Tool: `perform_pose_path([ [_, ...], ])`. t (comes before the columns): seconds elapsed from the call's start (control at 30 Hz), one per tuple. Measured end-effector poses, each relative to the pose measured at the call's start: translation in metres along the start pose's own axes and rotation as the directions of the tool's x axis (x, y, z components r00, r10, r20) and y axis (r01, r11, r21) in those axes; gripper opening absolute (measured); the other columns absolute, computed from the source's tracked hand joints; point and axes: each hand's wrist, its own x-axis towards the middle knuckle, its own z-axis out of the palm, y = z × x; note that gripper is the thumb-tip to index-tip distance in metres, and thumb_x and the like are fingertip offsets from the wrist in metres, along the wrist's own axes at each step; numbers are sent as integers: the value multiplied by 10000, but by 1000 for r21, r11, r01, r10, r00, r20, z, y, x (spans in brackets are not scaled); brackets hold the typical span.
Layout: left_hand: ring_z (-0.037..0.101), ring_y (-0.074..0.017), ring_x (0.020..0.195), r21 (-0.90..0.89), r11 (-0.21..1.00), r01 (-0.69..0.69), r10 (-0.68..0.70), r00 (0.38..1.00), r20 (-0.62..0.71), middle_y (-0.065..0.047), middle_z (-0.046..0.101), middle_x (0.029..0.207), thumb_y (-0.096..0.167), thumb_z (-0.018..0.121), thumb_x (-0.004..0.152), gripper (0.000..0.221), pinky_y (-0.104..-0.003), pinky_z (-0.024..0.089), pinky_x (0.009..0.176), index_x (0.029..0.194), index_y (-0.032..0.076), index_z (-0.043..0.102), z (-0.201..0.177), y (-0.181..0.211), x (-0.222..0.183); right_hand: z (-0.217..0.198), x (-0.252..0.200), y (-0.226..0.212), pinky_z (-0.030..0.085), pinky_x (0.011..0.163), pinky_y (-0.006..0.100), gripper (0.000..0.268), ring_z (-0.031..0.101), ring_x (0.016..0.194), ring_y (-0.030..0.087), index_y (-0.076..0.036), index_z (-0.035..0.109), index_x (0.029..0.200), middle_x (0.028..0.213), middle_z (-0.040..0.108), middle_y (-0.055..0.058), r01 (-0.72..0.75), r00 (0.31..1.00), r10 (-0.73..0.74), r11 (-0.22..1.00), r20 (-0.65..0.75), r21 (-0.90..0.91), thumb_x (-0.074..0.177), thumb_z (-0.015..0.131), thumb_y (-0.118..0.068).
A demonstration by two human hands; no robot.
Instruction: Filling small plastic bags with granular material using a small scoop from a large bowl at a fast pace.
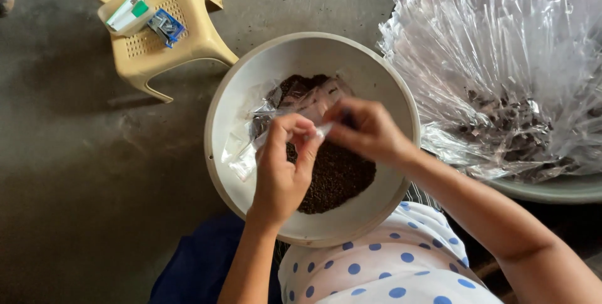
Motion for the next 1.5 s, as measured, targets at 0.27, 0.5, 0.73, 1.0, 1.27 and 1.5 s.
perform_pose_path([
  [0.27,673,-160,673,-75,988,133,-121,982,147,-2,761,831,149,793,882,97,-299,540,708,908,152,699,2,-9,3,-2,-10,-16,404,547,259,103,481,582,105,4,705,880,777,678,127,-215,967,110,834,229,508,967,666,-35],
  [0.5,576,-114,624,-198,958,206,-216,976,-30,-37,649,717,228,678,1000,129,-287,532,641,991,100,689,-20,-6,30,17,-13,-14,423,484,241,120,493,510,104,-53,677,1025,612,604,42,120,993,-121,971,5,-205,987,665,-167],
  [0.73,458,-54,593,-315,941,-125,29,956,-293,-14,648,826,84,634,1045,46,-186,350,528,1075,48,639,-21,-15,80,-39,-36,-25,476,528,231,79,588,624,128,-3,664,956,845,670,76,312,949,-288,780,132,-543,906,675,57],
  [1.0,546,-230,753,575,749,-329,154,931,331,-90,596,803,-15,724,752,108,-387,454,707,783,60,653,131,-96,23,-257,-130,59,579,707,408,129,651,917,351,123,729,1205,1311,641,296,-283,928,-180,226,-326,-932,1217,752,-3],
  [1.27,595,-217,552,214,974,-78,24,969,244,-148,675,720,-35,722,789,47,-335,489,478,790,6,701,86,-71,28,-201,-94,28,491,1020,288,502,521,1039,132,-61,652,1158,1104,509,23,-229,842,-85,837,-533,-496,1410,358,-380],
  [1.5,637,-192,799,-8,997,-74,75,993,90,-75,724,953,20,748,875,96,-317,523,797,971,23,742,-7,31,45,-17,4,-27,587,685,228,239,676,786,146,22,564,1261,919,669,90,-93,992,98,993,85,-66,1036,563,-58],
])
